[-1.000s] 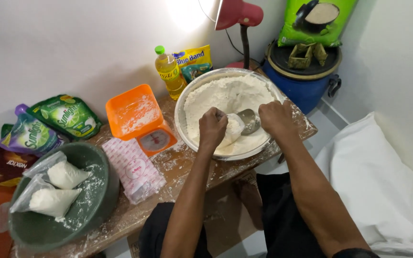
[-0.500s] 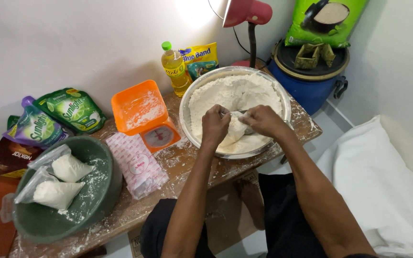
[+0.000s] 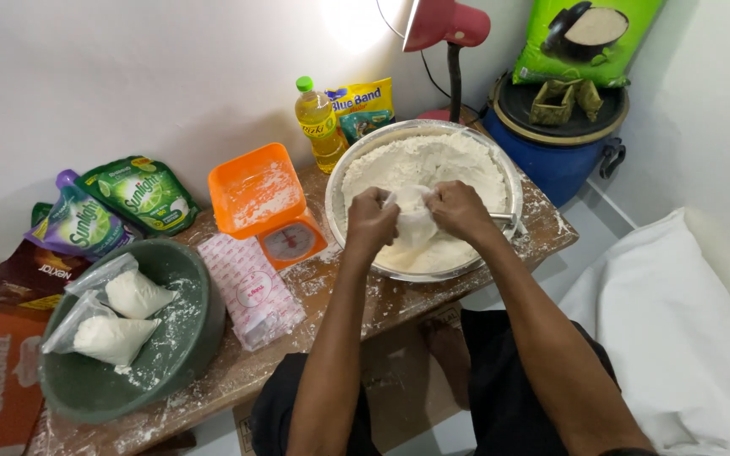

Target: Scooping flour from a large bowl into small plastic bags and weighing them on a scale to ensure consistent portions.

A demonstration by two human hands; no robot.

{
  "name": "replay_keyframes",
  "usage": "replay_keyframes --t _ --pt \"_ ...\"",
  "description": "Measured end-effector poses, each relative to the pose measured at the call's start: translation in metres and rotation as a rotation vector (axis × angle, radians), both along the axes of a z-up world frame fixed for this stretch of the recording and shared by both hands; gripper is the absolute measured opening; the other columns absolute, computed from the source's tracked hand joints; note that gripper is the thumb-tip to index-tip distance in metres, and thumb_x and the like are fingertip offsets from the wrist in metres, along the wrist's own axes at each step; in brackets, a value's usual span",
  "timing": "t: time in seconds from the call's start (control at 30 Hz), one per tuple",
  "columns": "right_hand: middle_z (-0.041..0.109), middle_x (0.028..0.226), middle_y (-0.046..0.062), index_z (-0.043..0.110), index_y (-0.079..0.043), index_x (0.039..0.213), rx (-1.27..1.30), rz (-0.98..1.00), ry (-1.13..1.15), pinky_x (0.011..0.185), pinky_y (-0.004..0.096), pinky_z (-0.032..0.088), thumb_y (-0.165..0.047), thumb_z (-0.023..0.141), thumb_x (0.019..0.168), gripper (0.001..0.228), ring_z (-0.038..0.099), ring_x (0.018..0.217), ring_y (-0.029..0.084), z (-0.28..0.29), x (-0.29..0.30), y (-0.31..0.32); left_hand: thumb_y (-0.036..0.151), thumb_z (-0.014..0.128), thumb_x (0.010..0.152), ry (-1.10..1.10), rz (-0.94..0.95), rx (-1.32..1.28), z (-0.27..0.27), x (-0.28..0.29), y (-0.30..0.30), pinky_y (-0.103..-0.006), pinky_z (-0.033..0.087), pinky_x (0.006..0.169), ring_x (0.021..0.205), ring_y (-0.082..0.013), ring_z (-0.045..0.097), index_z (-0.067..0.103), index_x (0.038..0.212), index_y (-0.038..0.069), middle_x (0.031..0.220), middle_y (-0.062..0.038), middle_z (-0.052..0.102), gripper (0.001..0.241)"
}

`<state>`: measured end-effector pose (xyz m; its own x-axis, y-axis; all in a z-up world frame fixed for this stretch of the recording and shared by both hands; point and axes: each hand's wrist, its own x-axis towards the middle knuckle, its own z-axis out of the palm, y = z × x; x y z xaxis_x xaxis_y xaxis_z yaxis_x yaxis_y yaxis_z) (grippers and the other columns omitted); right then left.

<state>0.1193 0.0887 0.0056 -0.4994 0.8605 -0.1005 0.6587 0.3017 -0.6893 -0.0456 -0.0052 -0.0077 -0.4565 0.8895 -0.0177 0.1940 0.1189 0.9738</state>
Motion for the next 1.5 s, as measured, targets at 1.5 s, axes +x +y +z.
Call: replay_keyframes --t 1.5 --pt "0.077 0.089 0.016 0.076 -0.007 0.101 0.348 0.287 0.107 0.096 0.059 0.05 -0.045 0.046 0.104 0.048 0.069 0.107 0.046 0.165 -0.161 -0.09 0.018 0.056 0.099 0.196 0.386 0.395 0.168 -0.129 -0.123 -0.0277 0.049 0.059 0.056 -0.0158 0.066 0.066 0.118 0.009 0.052 -0.002 0.062 0.024"
